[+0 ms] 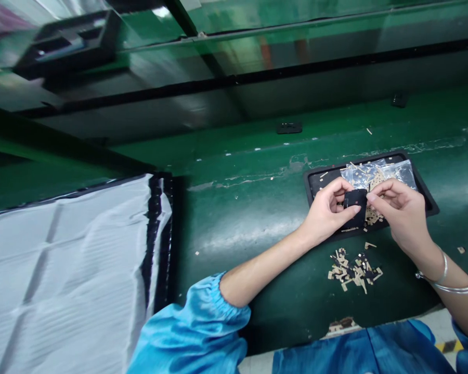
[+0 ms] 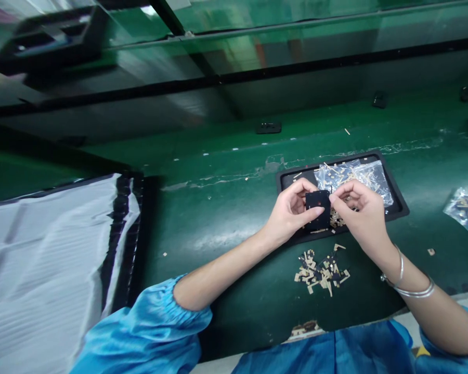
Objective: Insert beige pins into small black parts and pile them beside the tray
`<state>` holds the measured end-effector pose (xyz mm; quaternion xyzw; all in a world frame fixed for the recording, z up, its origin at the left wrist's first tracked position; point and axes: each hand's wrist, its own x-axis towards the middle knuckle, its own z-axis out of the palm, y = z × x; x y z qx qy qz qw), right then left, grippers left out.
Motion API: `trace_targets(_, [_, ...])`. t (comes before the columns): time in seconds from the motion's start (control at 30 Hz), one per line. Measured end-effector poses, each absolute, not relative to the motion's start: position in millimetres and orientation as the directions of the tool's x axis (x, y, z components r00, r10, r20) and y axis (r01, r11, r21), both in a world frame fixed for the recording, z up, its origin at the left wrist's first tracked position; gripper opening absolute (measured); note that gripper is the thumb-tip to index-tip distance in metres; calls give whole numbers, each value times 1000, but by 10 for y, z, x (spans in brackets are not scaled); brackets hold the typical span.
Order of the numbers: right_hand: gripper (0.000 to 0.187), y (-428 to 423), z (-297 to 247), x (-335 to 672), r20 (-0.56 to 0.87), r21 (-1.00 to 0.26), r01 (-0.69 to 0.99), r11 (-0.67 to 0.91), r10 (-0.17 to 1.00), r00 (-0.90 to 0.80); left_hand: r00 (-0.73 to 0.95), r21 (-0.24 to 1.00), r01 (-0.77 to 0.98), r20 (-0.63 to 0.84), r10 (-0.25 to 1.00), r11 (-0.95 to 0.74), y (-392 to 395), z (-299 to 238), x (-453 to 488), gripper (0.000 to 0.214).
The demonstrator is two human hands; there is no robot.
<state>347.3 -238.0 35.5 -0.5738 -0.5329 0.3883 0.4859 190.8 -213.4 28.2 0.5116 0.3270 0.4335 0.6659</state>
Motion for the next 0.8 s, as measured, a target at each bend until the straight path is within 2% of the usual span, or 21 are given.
trace_targets(0.33, [6, -2349, 393, 3490, 31, -981, 194, 6, 991, 130, 398, 944, -297, -14, 917, 143, -2125, 296, 1914, 32])
trace_targets(0.57, [9, -2302, 362, 3547, -45, -999, 24, -46, 998, 35, 390, 911, -368, -31, 920, 187, -2114, 268, 1932, 36])
trace_targets(0.8, [16, -2270, 381, 3560, -99, -992, -73, -99, 995, -12, 423, 889, -405, -27, 906, 216, -2096, 245, 1936, 37])
